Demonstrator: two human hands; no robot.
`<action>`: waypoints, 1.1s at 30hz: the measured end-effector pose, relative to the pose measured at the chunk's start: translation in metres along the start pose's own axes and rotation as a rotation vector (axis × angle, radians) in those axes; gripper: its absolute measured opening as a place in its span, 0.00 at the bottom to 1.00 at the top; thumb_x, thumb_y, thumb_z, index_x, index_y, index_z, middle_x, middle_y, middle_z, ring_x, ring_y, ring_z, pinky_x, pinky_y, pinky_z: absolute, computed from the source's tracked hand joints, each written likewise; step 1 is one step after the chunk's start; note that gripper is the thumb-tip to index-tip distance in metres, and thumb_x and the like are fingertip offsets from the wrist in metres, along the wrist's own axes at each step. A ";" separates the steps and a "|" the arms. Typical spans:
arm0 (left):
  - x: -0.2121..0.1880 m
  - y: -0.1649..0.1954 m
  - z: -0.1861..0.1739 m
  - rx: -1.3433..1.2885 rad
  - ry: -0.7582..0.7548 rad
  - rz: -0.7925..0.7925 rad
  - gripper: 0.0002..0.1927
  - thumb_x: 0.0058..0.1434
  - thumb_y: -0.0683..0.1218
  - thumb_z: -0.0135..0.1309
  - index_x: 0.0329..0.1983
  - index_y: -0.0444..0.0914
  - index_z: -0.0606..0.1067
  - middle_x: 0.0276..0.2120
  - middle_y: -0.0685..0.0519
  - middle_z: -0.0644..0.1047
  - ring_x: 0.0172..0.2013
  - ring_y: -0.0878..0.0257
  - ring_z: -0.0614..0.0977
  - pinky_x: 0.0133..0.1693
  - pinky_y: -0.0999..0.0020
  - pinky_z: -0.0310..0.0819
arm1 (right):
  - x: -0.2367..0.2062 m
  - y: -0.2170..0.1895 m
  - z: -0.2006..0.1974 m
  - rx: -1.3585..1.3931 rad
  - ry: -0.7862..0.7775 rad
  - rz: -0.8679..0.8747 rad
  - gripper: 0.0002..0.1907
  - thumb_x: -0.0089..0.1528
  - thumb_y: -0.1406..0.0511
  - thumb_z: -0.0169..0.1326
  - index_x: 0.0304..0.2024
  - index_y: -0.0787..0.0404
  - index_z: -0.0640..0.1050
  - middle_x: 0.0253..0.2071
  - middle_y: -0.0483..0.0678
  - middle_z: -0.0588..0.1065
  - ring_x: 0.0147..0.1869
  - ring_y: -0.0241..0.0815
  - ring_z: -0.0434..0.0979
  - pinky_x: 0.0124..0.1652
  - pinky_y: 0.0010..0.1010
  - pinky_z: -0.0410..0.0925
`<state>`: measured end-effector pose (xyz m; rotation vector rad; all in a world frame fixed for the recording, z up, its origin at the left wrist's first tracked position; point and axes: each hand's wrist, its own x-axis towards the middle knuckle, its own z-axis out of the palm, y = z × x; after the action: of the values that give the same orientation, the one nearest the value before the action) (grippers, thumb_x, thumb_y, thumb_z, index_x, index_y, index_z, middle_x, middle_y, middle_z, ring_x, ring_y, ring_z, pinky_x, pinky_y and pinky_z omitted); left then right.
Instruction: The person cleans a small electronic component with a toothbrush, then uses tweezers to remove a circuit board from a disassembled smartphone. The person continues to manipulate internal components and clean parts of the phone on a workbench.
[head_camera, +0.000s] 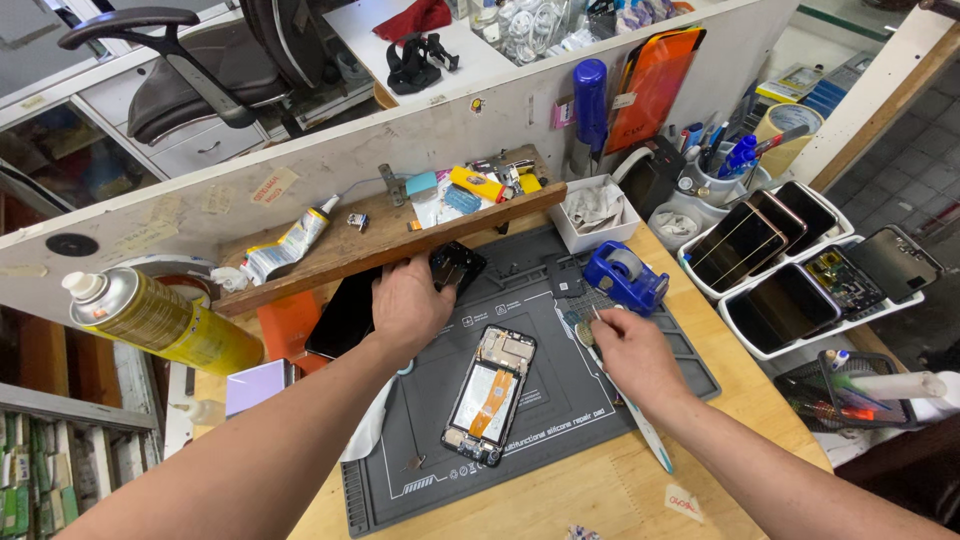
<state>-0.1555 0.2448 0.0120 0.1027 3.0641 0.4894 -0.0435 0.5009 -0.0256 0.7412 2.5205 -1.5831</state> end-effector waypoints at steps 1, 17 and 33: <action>-0.007 -0.001 -0.001 -0.067 0.077 0.038 0.24 0.56 0.50 0.62 0.54 0.36 0.77 0.42 0.40 0.81 0.49 0.46 0.80 0.55 0.51 0.72 | 0.000 0.001 -0.001 -0.068 0.035 0.012 0.14 0.66 0.59 0.52 0.46 0.60 0.82 0.26 0.52 0.78 0.27 0.37 0.74 0.31 0.31 0.67; -0.101 0.008 0.010 -0.082 -0.446 -0.101 0.41 0.57 0.60 0.65 0.61 0.28 0.65 0.52 0.34 0.76 0.54 0.45 0.80 0.56 0.57 0.76 | -0.016 -0.008 0.015 -0.423 0.035 -0.253 0.16 0.58 0.60 0.60 0.47 0.58 0.82 0.36 0.51 0.83 0.38 0.48 0.85 0.41 0.37 0.75; -0.115 0.031 0.008 -0.151 -0.346 -0.087 0.45 0.46 0.60 0.68 0.58 0.31 0.63 0.50 0.32 0.73 0.53 0.40 0.77 0.54 0.53 0.76 | -0.030 -0.013 0.047 -0.058 -0.248 0.091 0.16 0.66 0.57 0.54 0.50 0.59 0.81 0.42 0.50 0.82 0.44 0.46 0.83 0.45 0.35 0.76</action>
<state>-0.0382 0.2690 0.0168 0.0429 2.6730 0.6226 -0.0319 0.4449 -0.0275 0.6025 2.3117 -1.4657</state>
